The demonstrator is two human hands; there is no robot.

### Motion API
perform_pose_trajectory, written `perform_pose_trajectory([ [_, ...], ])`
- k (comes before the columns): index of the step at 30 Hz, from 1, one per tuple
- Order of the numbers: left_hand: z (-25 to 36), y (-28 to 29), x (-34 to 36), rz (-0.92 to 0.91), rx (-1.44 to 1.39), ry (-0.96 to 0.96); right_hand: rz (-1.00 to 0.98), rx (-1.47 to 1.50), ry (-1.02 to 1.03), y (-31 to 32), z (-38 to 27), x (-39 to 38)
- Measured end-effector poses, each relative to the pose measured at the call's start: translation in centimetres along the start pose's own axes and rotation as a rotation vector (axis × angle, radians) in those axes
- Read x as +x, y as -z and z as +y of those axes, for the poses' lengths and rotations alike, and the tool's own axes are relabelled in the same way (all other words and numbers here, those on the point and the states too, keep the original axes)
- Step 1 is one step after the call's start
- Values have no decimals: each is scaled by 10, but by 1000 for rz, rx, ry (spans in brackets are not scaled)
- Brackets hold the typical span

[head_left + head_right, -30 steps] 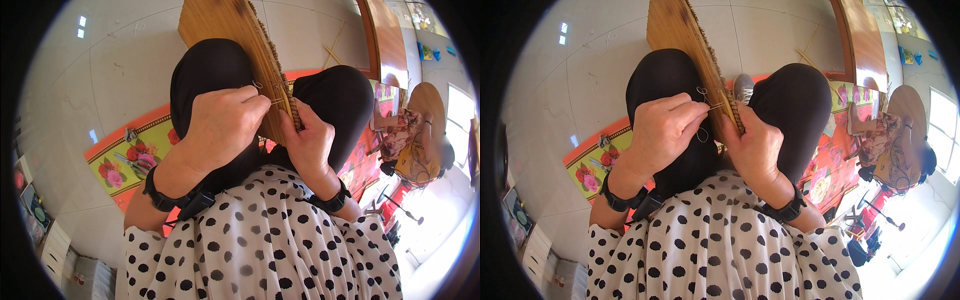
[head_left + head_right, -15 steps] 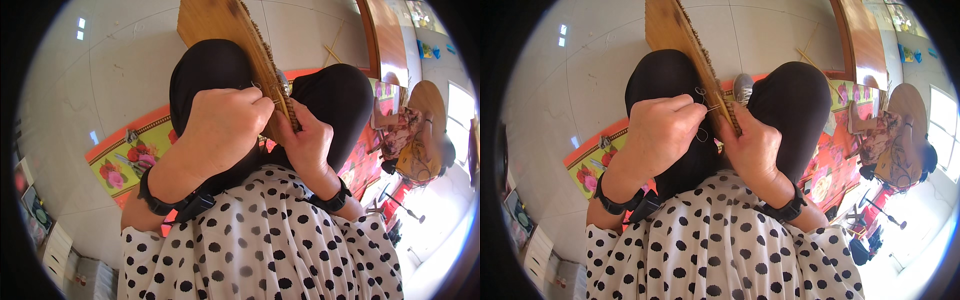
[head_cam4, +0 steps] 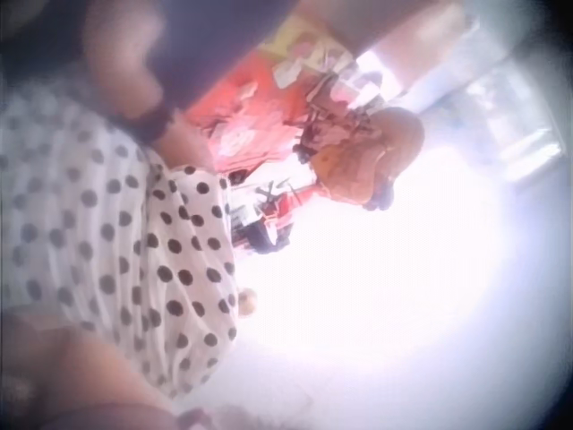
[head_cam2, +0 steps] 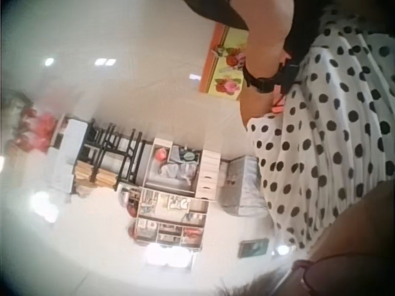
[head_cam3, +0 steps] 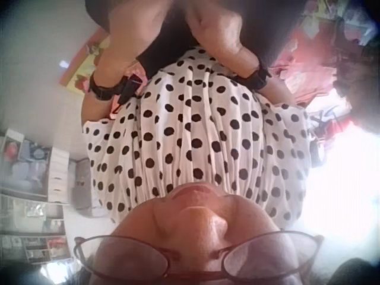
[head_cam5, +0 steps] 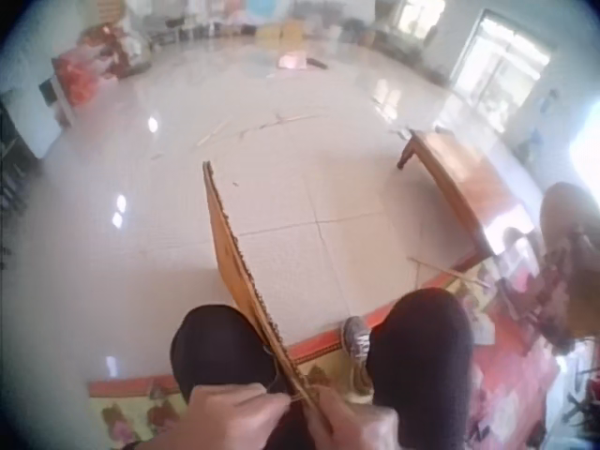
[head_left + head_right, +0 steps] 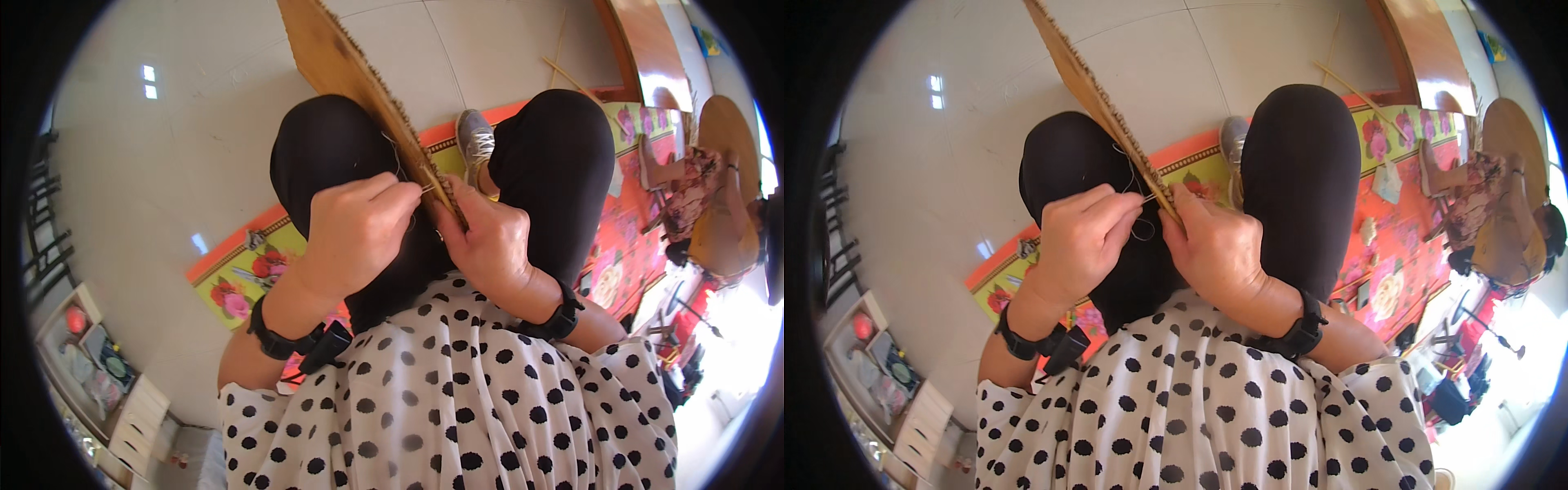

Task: The person sits on the floor and weaves a bamboo mat by threading white string through the bamboo strips using a needle. They repeatedly pull the string through, adjust the mat, and continue stitching along the edge.

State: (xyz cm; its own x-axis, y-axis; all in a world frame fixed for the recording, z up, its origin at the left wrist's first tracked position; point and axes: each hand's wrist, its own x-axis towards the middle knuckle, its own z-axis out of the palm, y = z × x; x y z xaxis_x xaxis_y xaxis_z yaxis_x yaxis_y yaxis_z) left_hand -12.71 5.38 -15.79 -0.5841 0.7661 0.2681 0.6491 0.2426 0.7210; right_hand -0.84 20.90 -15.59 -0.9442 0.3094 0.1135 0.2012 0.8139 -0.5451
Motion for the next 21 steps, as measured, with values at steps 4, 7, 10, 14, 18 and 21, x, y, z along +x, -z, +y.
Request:
perform_pose_trajectory([
  [4,7,18,-10,-83,57,76,-74,71,31,4,-11,0],
  [7,12,31,-15,-190,78,158,-93,94,81,0,-12,-3],
  [10,18,40,-20,-266,23,319,-126,66,86,-2,-12,-7],
  [14,28,46,-25,-341,-33,474,-107,55,52,-2,-11,-13],
  [18,39,39,-18,-336,-120,609,-39,25,34,-3,-1,-17],
  [21,40,35,-15,-347,-61,550,-45,130,8,2,6,-17],
])
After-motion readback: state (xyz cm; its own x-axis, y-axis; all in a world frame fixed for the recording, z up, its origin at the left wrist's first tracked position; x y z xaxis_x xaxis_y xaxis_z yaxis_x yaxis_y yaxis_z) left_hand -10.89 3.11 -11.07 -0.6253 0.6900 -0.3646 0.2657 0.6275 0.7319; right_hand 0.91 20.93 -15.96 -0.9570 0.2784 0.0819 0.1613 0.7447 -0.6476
